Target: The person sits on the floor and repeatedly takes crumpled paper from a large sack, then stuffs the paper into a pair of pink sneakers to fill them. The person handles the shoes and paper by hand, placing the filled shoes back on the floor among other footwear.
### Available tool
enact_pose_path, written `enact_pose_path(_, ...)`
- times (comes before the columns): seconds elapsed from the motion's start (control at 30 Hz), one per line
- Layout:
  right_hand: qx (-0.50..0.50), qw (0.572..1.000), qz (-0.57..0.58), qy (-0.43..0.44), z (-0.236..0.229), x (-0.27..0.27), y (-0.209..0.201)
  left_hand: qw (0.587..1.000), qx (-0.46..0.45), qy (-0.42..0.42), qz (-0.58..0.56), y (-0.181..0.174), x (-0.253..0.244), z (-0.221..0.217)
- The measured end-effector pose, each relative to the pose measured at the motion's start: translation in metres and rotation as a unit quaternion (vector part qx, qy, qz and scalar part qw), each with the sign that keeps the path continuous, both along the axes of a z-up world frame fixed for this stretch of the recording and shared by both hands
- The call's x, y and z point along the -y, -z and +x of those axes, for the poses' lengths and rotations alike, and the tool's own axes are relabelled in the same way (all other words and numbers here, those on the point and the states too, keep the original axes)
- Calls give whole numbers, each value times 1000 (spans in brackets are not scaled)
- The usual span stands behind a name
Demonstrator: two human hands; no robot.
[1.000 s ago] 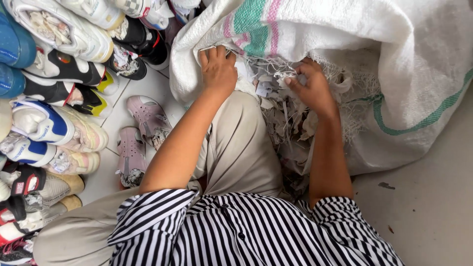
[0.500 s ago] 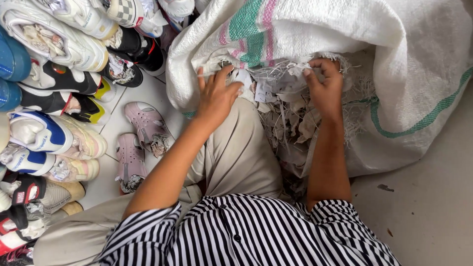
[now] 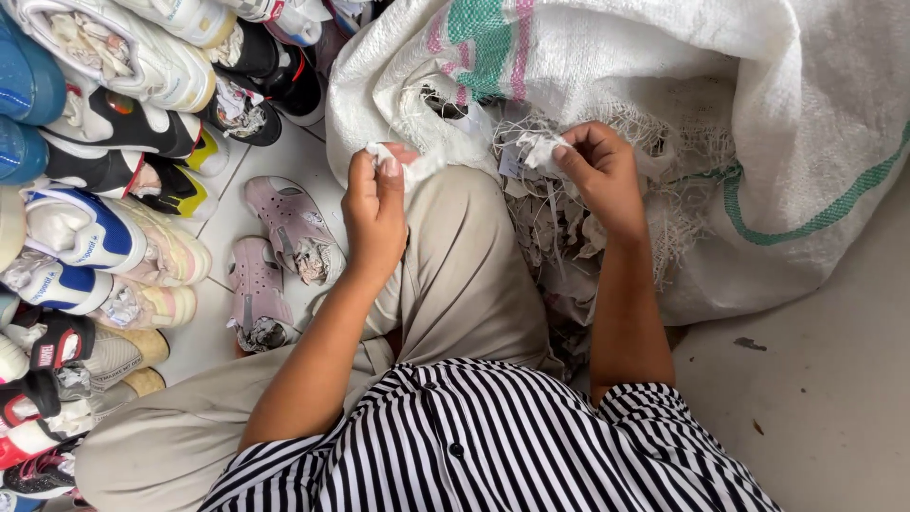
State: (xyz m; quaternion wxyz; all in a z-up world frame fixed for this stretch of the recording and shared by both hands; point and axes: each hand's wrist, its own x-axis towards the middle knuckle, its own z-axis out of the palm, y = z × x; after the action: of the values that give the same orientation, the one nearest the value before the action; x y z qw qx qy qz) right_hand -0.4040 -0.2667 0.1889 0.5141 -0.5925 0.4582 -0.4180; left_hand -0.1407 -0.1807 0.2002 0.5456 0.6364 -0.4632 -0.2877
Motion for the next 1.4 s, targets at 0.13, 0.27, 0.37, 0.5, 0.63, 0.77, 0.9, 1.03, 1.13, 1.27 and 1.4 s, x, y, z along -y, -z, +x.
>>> enact_pose_path(0.13, -218, 952, -158, 143, -16, 7, 40, 988, 10, -14, 151, 28, -8, -1)
enact_pose_path(0.27, -458, 796, -324, 228, 15, 5, 19, 971, 133, 100, 173, 42, -21, -13)
enact_pose_path(0.37, -411, 845, -325, 105, 62, 2, 39, 940, 255, 164, 159, 62, -28, -22)
enact_pose_path(0.5, -434, 894, -38, -105, 89, 43, 153, 902, 390, 178, 52, 58, -38, -19)
enact_pose_path(0.63, -463, 878, 53, -110, 93, 59, 133, 882, 438, 175, -11, 60, -52, -1)
enact_pose_path(0.77, -364, 922, 62, -114, 82, 57, 123, 859, 464, 207, -62, 73, -72, 18)
enact_pose_path(0.9, -238, 964, 88, -77, 66, 28, 49, 840, 483, 247, -9, 85, -91, 22)
enact_pose_path(1.03, -201, 966, 141, -76, 32, 24, 47, 851, 455, 261, 17, 103, -93, 19)
enact_pose_path(1.13, -32, 985, 154, -67, 13, 19, 24, 861, 446, 243, 31, 98, -85, 19)
enact_pose_path(1.27, 25, 989, 133, -53, -9, 12, -7, 876, 414, 239, 57, 78, -85, 19)
enact_pose_path(1.4, 25, 996, 86, -25, -15, -5, -47, 900, 365, 225, 82, 69, -92, 21)
